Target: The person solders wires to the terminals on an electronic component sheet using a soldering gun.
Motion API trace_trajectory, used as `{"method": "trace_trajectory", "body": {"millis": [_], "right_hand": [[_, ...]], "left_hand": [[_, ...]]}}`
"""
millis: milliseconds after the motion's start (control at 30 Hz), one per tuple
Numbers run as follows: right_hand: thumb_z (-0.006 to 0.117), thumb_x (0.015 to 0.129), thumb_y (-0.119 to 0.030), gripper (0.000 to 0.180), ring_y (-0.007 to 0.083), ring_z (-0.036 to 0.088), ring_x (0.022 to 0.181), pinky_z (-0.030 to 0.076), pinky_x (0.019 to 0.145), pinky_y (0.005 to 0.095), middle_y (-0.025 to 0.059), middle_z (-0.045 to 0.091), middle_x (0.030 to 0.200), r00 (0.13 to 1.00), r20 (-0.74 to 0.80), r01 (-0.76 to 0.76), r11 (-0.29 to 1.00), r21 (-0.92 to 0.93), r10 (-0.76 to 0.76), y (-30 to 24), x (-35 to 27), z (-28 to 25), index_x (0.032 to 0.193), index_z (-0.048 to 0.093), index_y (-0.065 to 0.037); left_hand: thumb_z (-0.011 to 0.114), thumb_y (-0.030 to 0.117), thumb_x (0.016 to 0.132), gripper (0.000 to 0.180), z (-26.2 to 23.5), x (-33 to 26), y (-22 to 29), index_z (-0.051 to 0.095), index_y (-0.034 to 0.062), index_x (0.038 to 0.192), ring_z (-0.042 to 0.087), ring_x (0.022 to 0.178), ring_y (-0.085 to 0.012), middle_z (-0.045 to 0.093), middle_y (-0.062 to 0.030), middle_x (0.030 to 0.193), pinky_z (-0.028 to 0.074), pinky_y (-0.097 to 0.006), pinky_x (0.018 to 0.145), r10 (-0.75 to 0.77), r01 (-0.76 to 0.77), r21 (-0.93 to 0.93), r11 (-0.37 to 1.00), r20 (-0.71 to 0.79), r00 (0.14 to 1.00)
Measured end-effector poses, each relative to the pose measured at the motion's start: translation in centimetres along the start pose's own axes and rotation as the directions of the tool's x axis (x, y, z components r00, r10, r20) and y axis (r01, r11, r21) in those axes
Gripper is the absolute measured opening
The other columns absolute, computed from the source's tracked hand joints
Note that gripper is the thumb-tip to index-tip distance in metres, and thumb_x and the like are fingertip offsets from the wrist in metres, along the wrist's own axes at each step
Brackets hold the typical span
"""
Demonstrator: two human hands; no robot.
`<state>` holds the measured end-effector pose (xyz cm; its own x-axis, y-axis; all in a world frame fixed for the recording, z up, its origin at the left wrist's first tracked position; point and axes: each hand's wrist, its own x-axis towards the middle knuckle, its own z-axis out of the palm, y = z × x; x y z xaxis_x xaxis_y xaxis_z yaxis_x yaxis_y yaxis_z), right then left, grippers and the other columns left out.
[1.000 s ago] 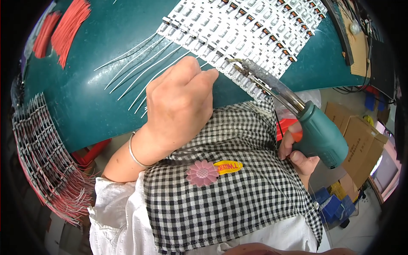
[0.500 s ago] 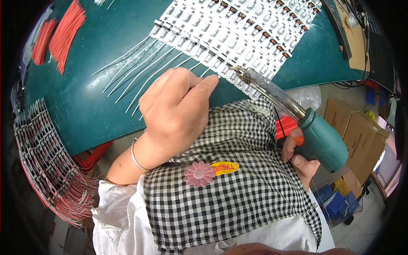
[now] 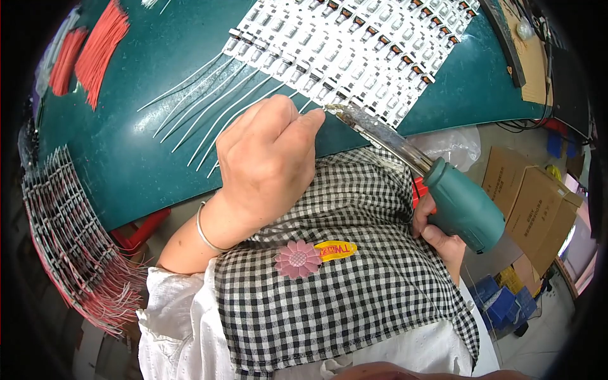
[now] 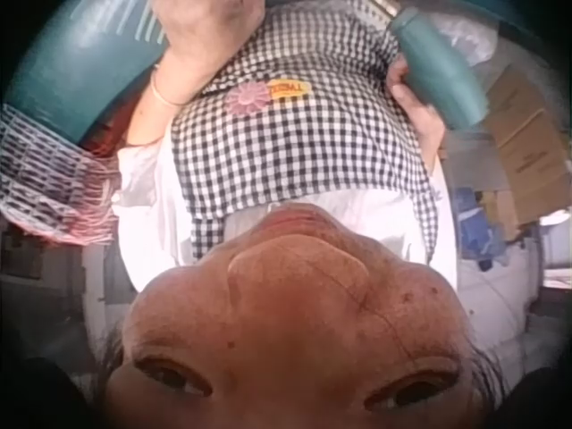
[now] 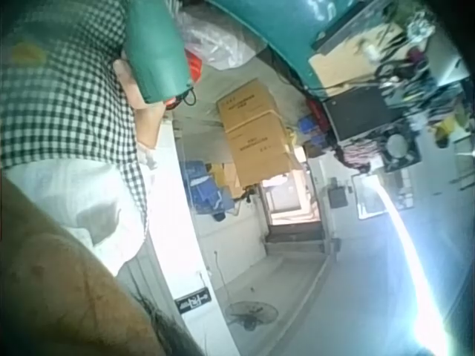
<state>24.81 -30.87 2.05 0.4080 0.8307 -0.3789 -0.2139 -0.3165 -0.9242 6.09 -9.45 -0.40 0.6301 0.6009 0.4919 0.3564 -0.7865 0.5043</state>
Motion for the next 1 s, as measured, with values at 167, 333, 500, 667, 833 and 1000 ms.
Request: {"method": "trace_trajectory", "body": {"millis": [167,333,500,667,833,1000], "right_hand": [[0.078,0.074,-0.017,0.046,0.0159,0.054,0.074,0.043,0.065,0.0253,0.0060,0.057,0.083,0.982,0.173,0.132,0.934,-0.333,-0.077,1.0,-0.5,-2.9,0.110,0.053,-0.002],[0.079,0.072,-0.025,0.055,0.0158,0.049,0.048,0.040,0.044,0.0258,0.0061,0.050,0.061,0.999,-0.012,0.036,0.990,0.138,-0.035,-1.1,0.6,0.0,0.108,0.050,0.005],[0.080,0.072,-0.033,0.065,0.0120,0.051,0.051,0.039,0.049,0.0225,0.0079,0.062,0.084,0.995,0.097,0.024,0.999,0.025,-0.026,-1.5,0.6,-0.7,0.118,0.056,0.006],[0.078,0.072,-0.026,0.062,0.0144,0.050,0.048,0.039,0.044,0.0241,0.0077,0.056,0.073,0.992,0.077,0.094,0.994,0.053,-0.097,-1.4,0.5,-0.9,0.117,0.052,0.008],[0.074,0.074,-0.020,0.057,0.0153,0.047,0.045,0.038,0.041,0.0251,0.0069,0.050,0.061,0.984,0.074,0.158,0.984,0.081,-0.164,-1.0,-0.1,-1.2,0.116,0.049,0.009],[0.076,0.074,-0.024,0.056,0.0145,0.047,0.046,0.037,0.042,0.0244,0.0067,0.049,0.059,0.992,0.023,0.124,0.991,0.051,-0.125,-0.7,-0.3,-0.6,0.113,0.050,0.007]], "left_hand": [[0.067,-0.003,0.059,0.017,0.0,0.2,-0.1,0.064,0.0021,0.075,0.047,0.052,-0.0197,0.041,-0.0047,0.062,0.037,-0.031,0.043,0.003,-0.003,0.000,1.000,0.004,1.000],[0.072,-0.008,0.062,0.023,-0.2,0.3,-0.3,0.068,0.0046,0.080,0.048,0.050,-0.0164,0.046,-0.0040,0.059,0.038,-0.027,0.043,0.013,-0.013,0.010,1.000,0.037,0.999],[0.071,-0.009,0.062,0.023,-0.4,0.2,-0.2,0.068,0.0043,0.080,0.049,0.050,-0.0164,0.047,-0.0040,0.060,0.039,-0.027,0.044,0.015,-0.017,0.030,0.999,0.042,0.999],[0.070,-0.010,0.062,0.022,-0.4,0.6,0.1,0.068,0.0042,0.079,0.050,0.051,-0.0167,0.048,-0.0041,0.060,0.039,-0.027,0.045,-0.003,0.003,0.011,1.000,0.035,0.999],[0.071,-0.010,0.061,0.020,-0.9,0.9,0.7,0.069,0.0029,0.077,0.049,0.051,-0.0179,0.048,-0.0049,0.060,0.038,-0.027,0.046,0.086,-0.087,-0.040,0.995,-0.036,0.996],[0.072,-0.009,0.061,0.020,0.1,0.1,0.8,0.069,0.0025,0.077,0.048,0.051,-0.0176,0.047,-0.0046,0.059,0.036,-0.028,0.044,0.040,-0.040,-0.032,0.999,0.016,0.999]]}}
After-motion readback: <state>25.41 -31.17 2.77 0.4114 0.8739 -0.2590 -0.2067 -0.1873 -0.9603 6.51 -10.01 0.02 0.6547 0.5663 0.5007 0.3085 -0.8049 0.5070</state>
